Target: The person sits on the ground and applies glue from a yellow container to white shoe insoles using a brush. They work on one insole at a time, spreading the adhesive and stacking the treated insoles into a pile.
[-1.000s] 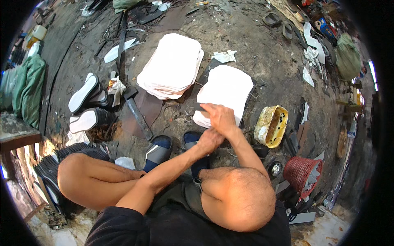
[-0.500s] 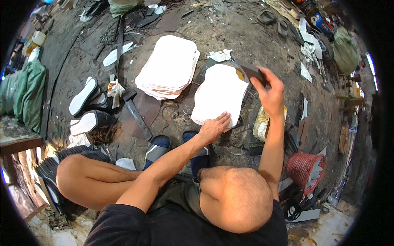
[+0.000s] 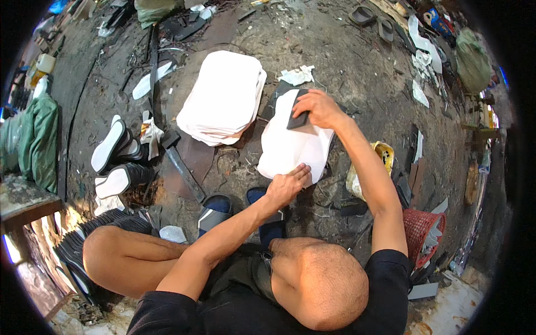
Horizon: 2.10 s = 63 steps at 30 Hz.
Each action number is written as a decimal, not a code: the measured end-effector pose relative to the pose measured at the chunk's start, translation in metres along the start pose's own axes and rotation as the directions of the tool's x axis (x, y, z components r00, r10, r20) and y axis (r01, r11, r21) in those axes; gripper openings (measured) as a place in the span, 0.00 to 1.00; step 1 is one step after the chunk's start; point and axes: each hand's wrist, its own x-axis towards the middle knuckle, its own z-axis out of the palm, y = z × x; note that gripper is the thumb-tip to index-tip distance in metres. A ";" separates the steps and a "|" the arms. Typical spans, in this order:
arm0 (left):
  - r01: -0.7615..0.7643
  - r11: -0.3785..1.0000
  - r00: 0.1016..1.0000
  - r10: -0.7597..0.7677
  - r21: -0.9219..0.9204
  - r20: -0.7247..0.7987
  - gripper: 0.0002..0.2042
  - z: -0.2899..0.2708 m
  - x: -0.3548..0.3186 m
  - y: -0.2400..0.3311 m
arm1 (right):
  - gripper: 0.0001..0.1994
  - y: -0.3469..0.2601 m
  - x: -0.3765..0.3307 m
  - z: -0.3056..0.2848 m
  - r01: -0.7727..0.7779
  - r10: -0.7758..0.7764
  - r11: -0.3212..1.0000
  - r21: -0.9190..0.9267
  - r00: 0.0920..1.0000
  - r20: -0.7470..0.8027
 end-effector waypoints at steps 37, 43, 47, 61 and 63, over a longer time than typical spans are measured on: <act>0.345 0.820 0.593 -0.568 -0.457 -0.571 0.18 -0.039 0.017 -0.023 | 0.17 -0.099 -0.094 0.029 -0.535 0.537 0.842 0.066 0.821 -0.193; 0.422 0.739 0.697 -0.635 -0.525 -0.333 0.16 -0.032 0.009 -0.078 | 0.20 -0.164 -0.124 0.064 -0.459 0.429 0.885 -0.076 0.869 -0.246; 0.397 0.804 0.667 -0.584 -0.443 -0.462 0.19 -0.048 0.011 -0.059 | 0.22 -0.187 -0.145 0.084 -0.419 0.381 0.897 -0.143 0.895 -0.231; 0.187 0.360 0.563 -0.802 -0.914 -0.200 0.26 -0.191 0.005 -0.158 | 0.29 -0.242 -0.186 0.021 -0.413 0.485 0.874 0.257 0.694 -0.533; 0.340 0.404 0.473 -0.854 -0.849 -0.216 0.27 -0.208 -0.019 -0.217 | 0.26 -0.243 -0.175 0.018 -0.380 0.537 0.844 0.379 0.616 -0.577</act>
